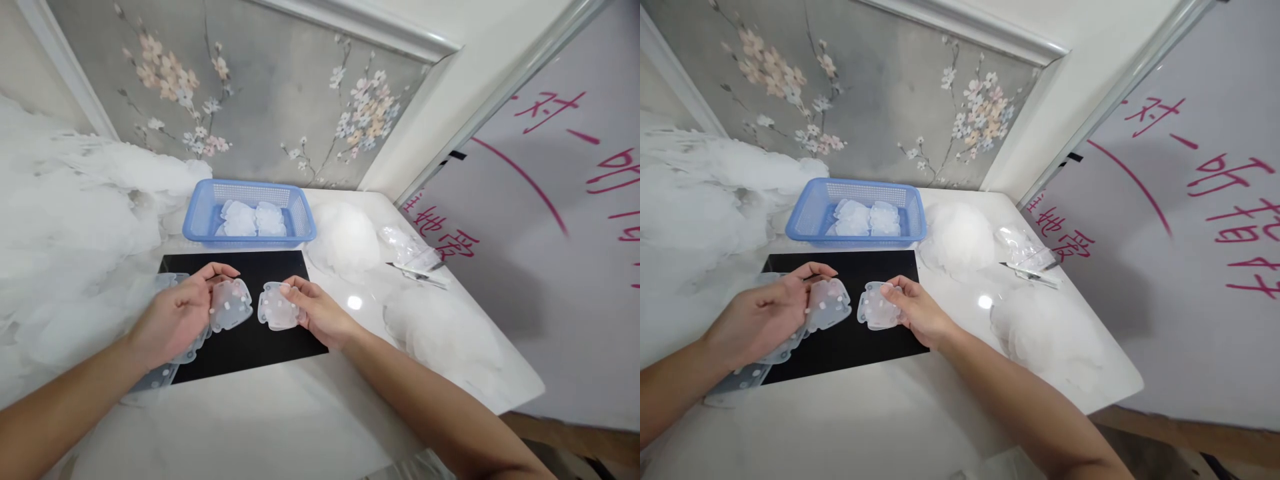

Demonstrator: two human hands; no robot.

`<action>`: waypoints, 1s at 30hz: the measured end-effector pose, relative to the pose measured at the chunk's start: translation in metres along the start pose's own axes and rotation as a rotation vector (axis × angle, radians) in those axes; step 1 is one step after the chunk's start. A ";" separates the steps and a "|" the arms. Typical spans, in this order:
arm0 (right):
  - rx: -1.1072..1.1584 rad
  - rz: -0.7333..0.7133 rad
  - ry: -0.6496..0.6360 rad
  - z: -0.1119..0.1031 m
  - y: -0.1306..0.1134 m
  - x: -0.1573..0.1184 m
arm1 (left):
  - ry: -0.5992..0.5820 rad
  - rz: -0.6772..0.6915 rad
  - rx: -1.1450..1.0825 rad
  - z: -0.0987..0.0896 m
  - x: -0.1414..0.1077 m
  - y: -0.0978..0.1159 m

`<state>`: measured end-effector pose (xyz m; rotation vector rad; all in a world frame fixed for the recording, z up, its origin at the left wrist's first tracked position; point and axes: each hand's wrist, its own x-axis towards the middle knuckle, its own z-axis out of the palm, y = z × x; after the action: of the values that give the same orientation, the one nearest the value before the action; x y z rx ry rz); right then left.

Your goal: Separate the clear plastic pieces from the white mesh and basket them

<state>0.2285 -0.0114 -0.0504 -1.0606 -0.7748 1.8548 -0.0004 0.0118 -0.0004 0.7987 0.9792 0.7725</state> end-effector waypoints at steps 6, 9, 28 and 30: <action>-0.073 -0.038 0.041 -0.001 0.000 0.001 | 0.033 0.002 0.240 -0.001 0.002 -0.008; -0.114 -0.152 0.094 -0.004 -0.002 0.001 | 0.027 0.004 0.289 0.001 0.002 -0.009; -1.001 -0.824 -0.153 0.002 0.008 -0.005 | 0.014 0.032 0.325 0.001 0.001 -0.002; -0.802 -0.680 -0.102 0.004 0.005 -0.008 | 0.001 0.100 0.572 -0.008 0.001 0.011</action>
<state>0.2249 -0.0213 -0.0498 -0.9758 -1.7692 1.0124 -0.0100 0.0196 0.0056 1.3488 1.1865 0.5779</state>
